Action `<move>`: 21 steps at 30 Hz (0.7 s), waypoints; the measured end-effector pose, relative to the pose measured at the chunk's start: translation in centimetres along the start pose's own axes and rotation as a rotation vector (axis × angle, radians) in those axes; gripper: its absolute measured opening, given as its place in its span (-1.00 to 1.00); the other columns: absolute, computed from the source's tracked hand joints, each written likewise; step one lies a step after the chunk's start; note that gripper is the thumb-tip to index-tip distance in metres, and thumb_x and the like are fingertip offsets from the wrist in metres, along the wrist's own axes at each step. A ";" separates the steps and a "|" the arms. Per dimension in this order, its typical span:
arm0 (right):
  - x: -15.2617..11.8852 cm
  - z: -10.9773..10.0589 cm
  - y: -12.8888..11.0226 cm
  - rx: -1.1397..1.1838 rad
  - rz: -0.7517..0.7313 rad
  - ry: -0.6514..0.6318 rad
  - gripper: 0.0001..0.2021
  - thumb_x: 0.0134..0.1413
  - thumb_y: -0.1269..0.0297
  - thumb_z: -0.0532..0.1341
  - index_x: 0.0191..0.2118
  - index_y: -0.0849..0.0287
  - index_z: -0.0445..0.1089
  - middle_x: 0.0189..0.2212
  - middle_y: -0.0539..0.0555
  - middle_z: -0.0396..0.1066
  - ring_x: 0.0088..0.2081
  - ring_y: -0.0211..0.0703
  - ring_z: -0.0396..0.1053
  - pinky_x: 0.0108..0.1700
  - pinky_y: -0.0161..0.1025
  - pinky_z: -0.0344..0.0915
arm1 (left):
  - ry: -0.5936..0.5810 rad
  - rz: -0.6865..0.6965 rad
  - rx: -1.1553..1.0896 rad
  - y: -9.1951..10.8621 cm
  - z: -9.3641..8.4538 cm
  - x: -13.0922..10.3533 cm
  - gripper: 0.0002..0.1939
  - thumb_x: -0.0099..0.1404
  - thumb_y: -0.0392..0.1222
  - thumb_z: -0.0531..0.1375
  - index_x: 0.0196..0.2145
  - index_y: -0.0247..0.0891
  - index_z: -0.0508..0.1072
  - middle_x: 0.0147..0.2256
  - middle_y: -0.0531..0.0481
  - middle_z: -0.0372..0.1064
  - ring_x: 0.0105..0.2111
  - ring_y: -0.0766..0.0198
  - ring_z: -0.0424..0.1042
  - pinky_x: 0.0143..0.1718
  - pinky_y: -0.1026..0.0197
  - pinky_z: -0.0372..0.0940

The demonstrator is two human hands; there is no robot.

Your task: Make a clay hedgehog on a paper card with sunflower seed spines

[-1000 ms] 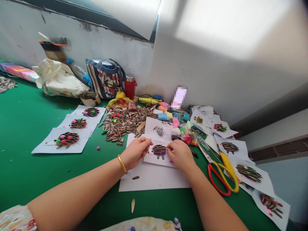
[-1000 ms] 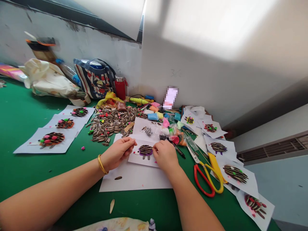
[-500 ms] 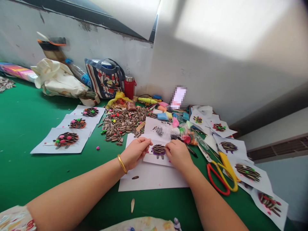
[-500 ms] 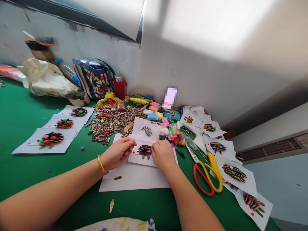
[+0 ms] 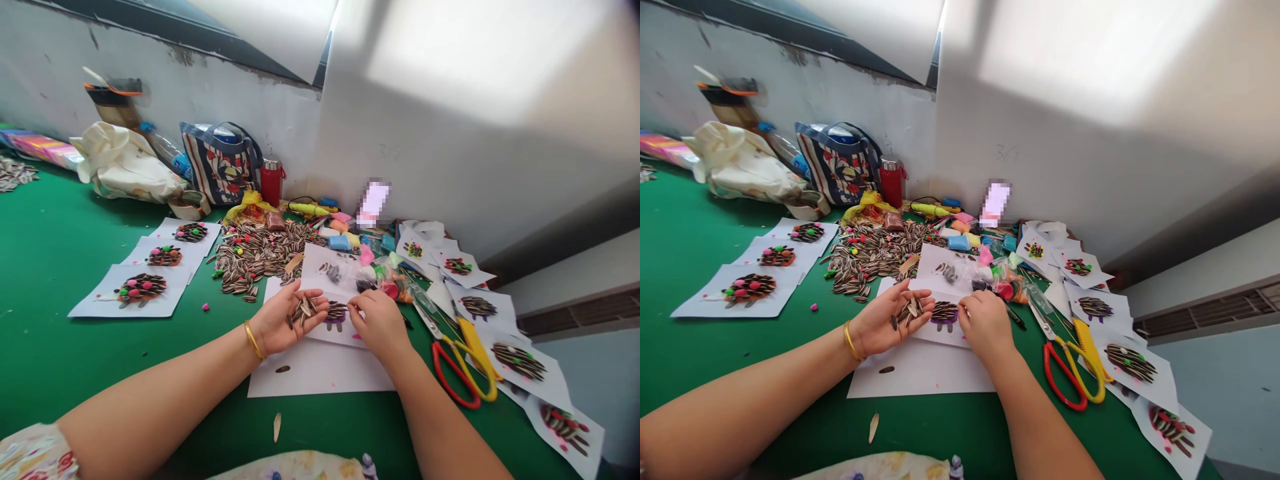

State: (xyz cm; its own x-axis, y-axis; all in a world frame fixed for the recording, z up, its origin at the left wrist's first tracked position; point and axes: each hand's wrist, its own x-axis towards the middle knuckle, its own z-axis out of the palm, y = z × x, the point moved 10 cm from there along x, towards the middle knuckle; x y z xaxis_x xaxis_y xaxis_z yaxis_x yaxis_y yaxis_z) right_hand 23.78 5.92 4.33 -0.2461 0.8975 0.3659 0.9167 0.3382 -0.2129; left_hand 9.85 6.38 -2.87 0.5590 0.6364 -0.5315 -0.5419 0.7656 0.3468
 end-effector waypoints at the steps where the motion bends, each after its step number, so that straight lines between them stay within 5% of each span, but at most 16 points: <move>1: 0.0 -0.5 -0.3 0.032 -0.001 0.030 -0.82 0.21 0.34 0.15 -0.33 0.17 0.50 -0.39 0.11 0.44 -0.28 -0.08 0.31 -0.17 -0.16 0.16 | -0.032 0.001 -0.023 -0.1 0.3 0.0 -0.61 0.44 0.02 0.00 -0.13 -0.39 0.39 -0.22 -0.25 0.46 -0.22 0.16 0.54 -0.20 0.15 0.49; 5: -0.3 -1.9 -2.6 0.170 -0.064 0.094 -0.83 0.24 0.30 0.14 -0.25 0.13 0.50 -0.32 0.11 0.45 -0.23 -0.07 0.32 -0.14 -0.14 0.18 | -0.132 -0.017 -0.045 -0.6 1.4 -0.2 -0.50 0.43 0.11 -0.03 -0.01 -0.42 0.35 -0.05 -0.35 0.42 -0.05 0.06 0.49 -0.03 0.07 0.42; 15: -0.4 -0.6 -3.8 0.288 -0.052 0.060 -0.87 0.19 0.37 0.19 -0.22 0.11 0.49 -0.34 0.08 0.44 -0.23 -0.07 0.31 -0.16 -0.14 0.20 | -0.172 -0.039 0.066 -1.5 1.8 -0.2 -0.43 0.41 0.18 -0.04 -0.09 -0.42 0.44 -0.16 -0.31 0.47 -0.18 0.15 0.51 -0.06 0.12 0.39; 18: -0.3 -1.4 -3.3 0.335 -0.038 0.076 -0.88 0.19 0.38 0.17 -0.27 0.13 0.47 -0.35 0.08 0.42 -0.25 -0.08 0.31 -0.17 -0.14 0.22 | -0.079 -0.022 0.164 -1.4 0.9 -0.1 -0.56 0.39 0.09 0.07 -0.20 -0.40 0.47 -0.22 -0.26 0.48 -0.24 0.20 0.51 -0.31 0.27 0.42; 21: -0.2 -2.0 -3.3 0.373 -0.064 0.079 -0.87 0.21 0.36 0.16 -0.29 0.13 0.48 -0.35 0.09 0.42 -0.25 -0.08 0.31 -0.18 -0.15 0.24 | 0.000 0.034 0.384 -1.0 0.0 0.0 -0.76 0.24 -0.08 0.29 -0.35 -0.35 0.46 -0.40 -0.08 0.42 -0.47 0.40 0.40 -0.68 0.48 0.08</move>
State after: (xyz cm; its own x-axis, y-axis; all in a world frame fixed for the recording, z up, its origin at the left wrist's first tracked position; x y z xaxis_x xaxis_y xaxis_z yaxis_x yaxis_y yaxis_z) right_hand 21.42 4.06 6.76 -0.2605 0.8517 0.4547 0.7195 0.4853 -0.4969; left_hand 10.36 5.63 -3.19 0.5445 0.6621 -0.5149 -0.2859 0.7236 0.6282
